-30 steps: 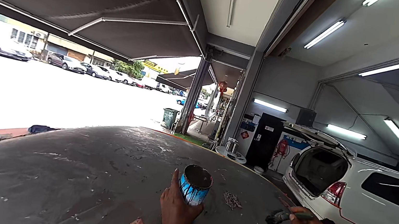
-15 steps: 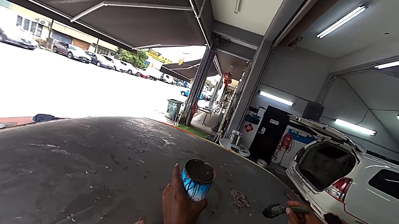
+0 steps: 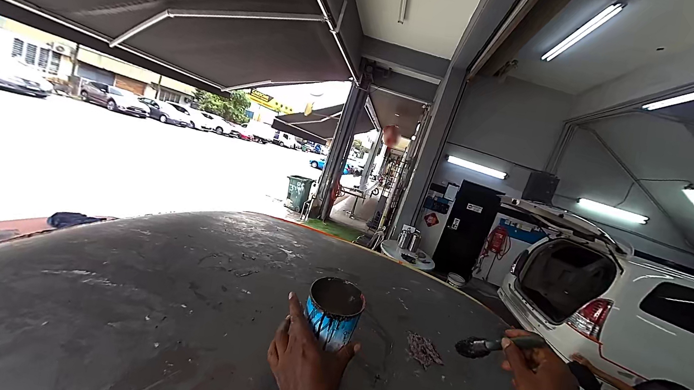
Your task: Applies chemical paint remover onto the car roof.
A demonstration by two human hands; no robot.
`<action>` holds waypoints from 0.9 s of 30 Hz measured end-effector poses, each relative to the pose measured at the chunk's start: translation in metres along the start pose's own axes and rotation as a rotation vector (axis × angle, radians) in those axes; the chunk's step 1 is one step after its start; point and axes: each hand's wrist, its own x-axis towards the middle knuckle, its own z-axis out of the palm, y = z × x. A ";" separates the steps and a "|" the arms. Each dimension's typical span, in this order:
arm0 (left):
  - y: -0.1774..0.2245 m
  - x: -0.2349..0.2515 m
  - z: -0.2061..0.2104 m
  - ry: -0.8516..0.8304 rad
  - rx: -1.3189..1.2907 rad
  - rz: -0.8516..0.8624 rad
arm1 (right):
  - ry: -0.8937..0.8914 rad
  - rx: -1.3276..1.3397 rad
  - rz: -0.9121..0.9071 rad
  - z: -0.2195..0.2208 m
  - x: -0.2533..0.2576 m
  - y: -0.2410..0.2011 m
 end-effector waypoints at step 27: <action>-0.002 0.016 -0.009 0.071 -0.182 -0.156 | 0.026 -0.006 -0.264 0.077 -0.041 -0.038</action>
